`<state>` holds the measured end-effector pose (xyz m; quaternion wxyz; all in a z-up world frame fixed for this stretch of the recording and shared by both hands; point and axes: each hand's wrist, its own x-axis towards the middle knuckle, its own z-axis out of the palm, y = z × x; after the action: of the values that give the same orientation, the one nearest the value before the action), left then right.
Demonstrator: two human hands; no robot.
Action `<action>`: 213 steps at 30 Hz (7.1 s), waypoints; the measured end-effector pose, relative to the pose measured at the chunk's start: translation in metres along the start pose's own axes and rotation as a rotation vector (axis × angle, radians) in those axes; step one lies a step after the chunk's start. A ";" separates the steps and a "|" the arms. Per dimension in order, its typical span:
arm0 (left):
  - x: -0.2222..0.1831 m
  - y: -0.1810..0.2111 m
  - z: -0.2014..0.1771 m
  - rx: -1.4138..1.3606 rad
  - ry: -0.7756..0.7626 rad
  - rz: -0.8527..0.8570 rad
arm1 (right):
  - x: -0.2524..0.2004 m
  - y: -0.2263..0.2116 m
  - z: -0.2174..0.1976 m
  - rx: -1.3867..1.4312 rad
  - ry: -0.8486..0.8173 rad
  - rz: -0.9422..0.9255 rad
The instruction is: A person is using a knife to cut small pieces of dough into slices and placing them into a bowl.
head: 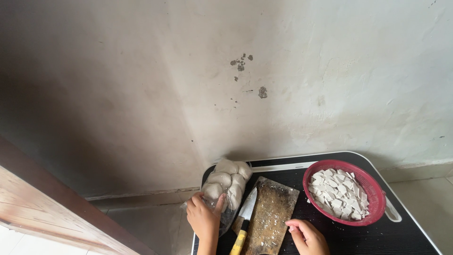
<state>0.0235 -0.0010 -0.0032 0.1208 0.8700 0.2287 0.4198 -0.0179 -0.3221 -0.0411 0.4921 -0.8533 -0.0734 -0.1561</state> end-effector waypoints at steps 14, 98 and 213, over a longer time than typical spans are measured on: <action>0.004 -0.003 0.008 -0.064 -0.005 -0.039 | 0.002 0.010 0.005 -0.020 -0.001 -0.001; -0.041 -0.033 -0.069 -0.689 0.098 -0.268 | -0.025 -0.093 0.028 -0.207 -0.207 -0.202; -0.038 0.034 -0.045 -0.917 -0.758 0.410 | -0.009 0.016 -0.009 0.968 -0.482 0.872</action>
<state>-0.0224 -0.0489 0.0125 0.4713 0.8443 -0.2046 0.1521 -0.0233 -0.3377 -0.0532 0.8051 -0.5002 0.1076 0.2999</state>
